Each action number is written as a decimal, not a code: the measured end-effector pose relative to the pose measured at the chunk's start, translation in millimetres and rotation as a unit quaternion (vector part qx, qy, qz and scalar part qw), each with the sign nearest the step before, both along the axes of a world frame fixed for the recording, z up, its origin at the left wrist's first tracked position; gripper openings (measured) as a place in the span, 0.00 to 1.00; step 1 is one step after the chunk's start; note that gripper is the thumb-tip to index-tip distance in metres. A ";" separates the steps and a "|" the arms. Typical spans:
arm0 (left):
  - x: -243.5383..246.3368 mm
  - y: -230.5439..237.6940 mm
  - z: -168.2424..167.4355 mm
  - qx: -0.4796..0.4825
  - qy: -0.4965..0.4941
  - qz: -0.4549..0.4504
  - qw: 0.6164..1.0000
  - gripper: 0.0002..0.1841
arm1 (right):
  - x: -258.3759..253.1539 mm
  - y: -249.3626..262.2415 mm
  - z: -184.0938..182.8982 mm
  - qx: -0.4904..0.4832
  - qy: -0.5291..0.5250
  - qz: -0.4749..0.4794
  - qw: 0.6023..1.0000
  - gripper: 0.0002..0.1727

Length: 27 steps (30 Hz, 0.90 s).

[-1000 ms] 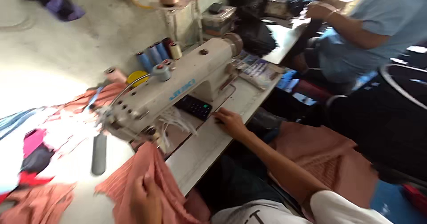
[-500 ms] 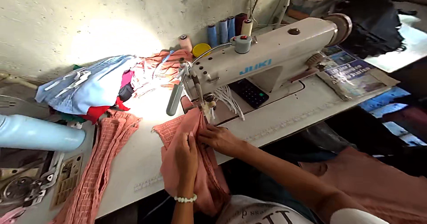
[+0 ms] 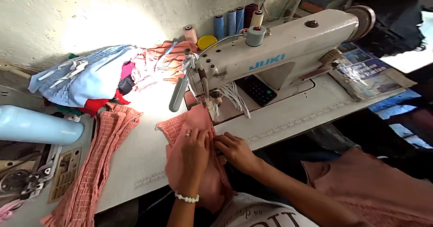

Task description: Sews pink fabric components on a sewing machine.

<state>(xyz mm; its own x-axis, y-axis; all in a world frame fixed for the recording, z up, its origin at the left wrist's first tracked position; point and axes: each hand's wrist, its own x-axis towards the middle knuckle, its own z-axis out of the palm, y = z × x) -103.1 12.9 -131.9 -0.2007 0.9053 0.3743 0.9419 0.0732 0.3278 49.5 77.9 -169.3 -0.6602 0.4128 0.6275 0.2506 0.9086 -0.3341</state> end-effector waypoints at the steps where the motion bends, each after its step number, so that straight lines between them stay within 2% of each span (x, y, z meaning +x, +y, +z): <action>1: 2.3 -0.6 -5.6 0.018 0.014 -0.016 1.000 0.12 | 2.4 0.1 -1.3 0.001 0.003 -0.007 1.000 0.06; 4: 7.3 -7.5 -17.2 0.023 0.003 -0.055 0.998 0.17 | 9.8 1.1 -2.2 -0.004 0.006 -0.017 1.000 0.06; 8: 5.7 -11.2 -22.2 0.001 -0.001 -0.062 0.998 0.19 | 11.1 4.3 2.3 -0.028 -0.004 -0.003 1.000 0.06; 21: -39.3 33.3 -19.1 -0.038 0.010 -0.105 0.994 0.19 | -24.6 41.0 9.5 -0.082 -0.026 -0.008 0.996 0.06; 24: -30.0 28.4 -12.2 -0.051 0.013 -0.085 0.995 0.18 | -21.9 39.6 8.4 -0.093 -0.035 -0.013 0.995 0.08; 27: 6.2 2.4 11.2 -0.035 -0.054 -0.028 0.998 0.15 | -1.4 34.5 12.7 -0.150 -0.017 -0.009 0.988 0.09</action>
